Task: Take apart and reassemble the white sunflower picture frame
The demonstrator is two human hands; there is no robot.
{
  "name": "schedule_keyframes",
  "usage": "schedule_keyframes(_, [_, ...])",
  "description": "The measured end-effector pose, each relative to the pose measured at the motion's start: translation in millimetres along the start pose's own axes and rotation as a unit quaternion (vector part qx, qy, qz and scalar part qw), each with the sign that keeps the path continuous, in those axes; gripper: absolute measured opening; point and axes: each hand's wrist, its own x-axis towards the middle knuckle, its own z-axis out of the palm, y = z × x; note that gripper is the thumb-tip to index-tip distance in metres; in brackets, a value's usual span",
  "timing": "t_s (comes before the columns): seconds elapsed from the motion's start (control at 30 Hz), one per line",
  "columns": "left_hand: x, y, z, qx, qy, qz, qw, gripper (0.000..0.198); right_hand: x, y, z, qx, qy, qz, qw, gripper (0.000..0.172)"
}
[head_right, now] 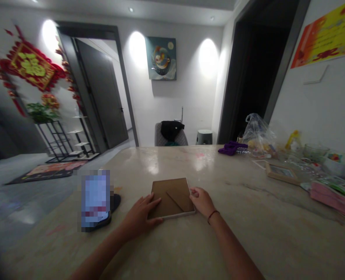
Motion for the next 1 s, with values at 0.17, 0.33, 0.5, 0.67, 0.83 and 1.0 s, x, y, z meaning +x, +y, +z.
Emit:
schedule_keyframes(0.17, [4.3,1.3,13.7,-0.042,0.029,-0.01,0.999,0.046,1.9,2.9,6.2,-0.051,0.0,-0.037,0.998,0.032])
schedule_keyframes(0.33, [6.4,1.4,21.0,-0.047,0.06,-0.016,0.997,0.047,2.7,1.5,7.8,-0.044,0.017,-0.043,0.998,0.034])
schedule_keyframes(0.5, [7.5,-0.8,20.3,-0.04,0.138,-0.071,0.987,0.048,-3.3,-7.7,1.6,-0.084,0.089,0.004,0.992,0.04])
schedule_keyframes(0.67, [7.9,-3.8,16.0,-0.043,0.137,-0.106,0.984,0.042,-11.2,-15.8,4.4,-0.174,0.107,0.027,0.979,0.035])
schedule_keyframes(0.83, [9.7,-10.5,18.5,-0.156,0.142,-0.139,0.968,0.039,-7.1,-13.6,14.2,0.054,0.092,0.017,0.994,0.036])
schedule_keyframes(1.0, [12.0,-18.7,24.9,-0.243,0.204,-0.147,0.937,0.041,-3.7,-16.7,16.6,0.266,0.073,0.048,0.96,0.046])
